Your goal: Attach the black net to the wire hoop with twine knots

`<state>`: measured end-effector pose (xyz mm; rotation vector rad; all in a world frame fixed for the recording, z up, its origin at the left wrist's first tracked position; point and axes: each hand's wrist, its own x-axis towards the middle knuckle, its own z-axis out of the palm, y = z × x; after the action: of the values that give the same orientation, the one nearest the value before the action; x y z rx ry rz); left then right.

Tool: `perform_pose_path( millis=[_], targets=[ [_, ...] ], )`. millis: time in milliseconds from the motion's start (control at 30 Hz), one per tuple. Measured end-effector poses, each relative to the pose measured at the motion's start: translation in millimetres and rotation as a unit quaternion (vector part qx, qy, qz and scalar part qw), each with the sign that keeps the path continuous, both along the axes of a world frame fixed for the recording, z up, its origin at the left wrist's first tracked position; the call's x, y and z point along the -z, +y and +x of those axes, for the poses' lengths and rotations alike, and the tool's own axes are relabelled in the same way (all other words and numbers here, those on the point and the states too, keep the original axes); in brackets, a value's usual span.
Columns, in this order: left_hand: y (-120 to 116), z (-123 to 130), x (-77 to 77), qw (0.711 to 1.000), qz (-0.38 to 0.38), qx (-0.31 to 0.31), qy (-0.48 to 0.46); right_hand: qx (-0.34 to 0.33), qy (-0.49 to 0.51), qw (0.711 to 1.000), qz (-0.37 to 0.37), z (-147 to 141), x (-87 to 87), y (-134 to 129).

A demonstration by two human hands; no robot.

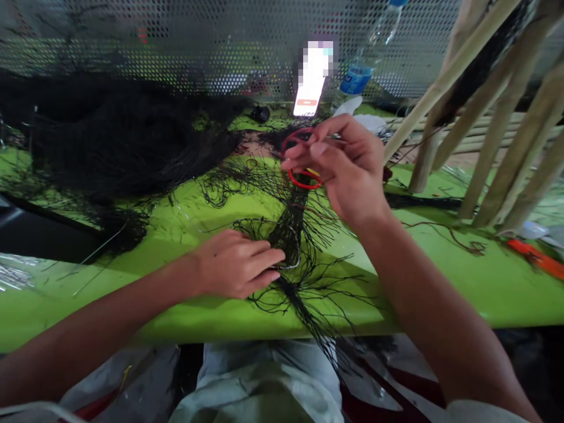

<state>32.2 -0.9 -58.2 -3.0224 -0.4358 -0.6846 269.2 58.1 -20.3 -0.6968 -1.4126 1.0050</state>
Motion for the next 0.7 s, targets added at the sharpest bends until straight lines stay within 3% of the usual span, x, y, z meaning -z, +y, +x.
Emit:
perform_pose_path(
  millis=[67,167,300,400,533,700],
  targets=[
    [4.8,-2.3,-4.1,0.998,-0.056,-0.01,-0.032,0.021,0.04,0.999,0.008,6.9,-2.2,4.2],
    [14.6,-3.8,-9.6,0.975,-0.121,-0.052,-0.178,-0.009,0.03,0.999,0.031,9.2,-3.9,2.0],
    [29.4,-5.1,-15.5,0.875,-0.288,-0.1,-0.377,-0.118,-0.005,0.992,0.049,-5.7,-3.7,-14.5],
    [34.1,-7.7,-21.5,0.829,-0.369,-0.077,-0.413,-0.208,-0.011,0.977,0.032,-17.9,-2.3,-26.0],
    [28.7,-9.8,-30.0,0.855,-0.374,-0.041,-0.357,-0.297,0.007,0.955,-0.021,-23.3,1.3,-30.7],
    [23.5,-8.4,-32.7,0.899,-0.277,-0.038,-0.338,-0.354,0.058,0.921,-0.153,-24.4,2.7,-32.9]
  ],
)
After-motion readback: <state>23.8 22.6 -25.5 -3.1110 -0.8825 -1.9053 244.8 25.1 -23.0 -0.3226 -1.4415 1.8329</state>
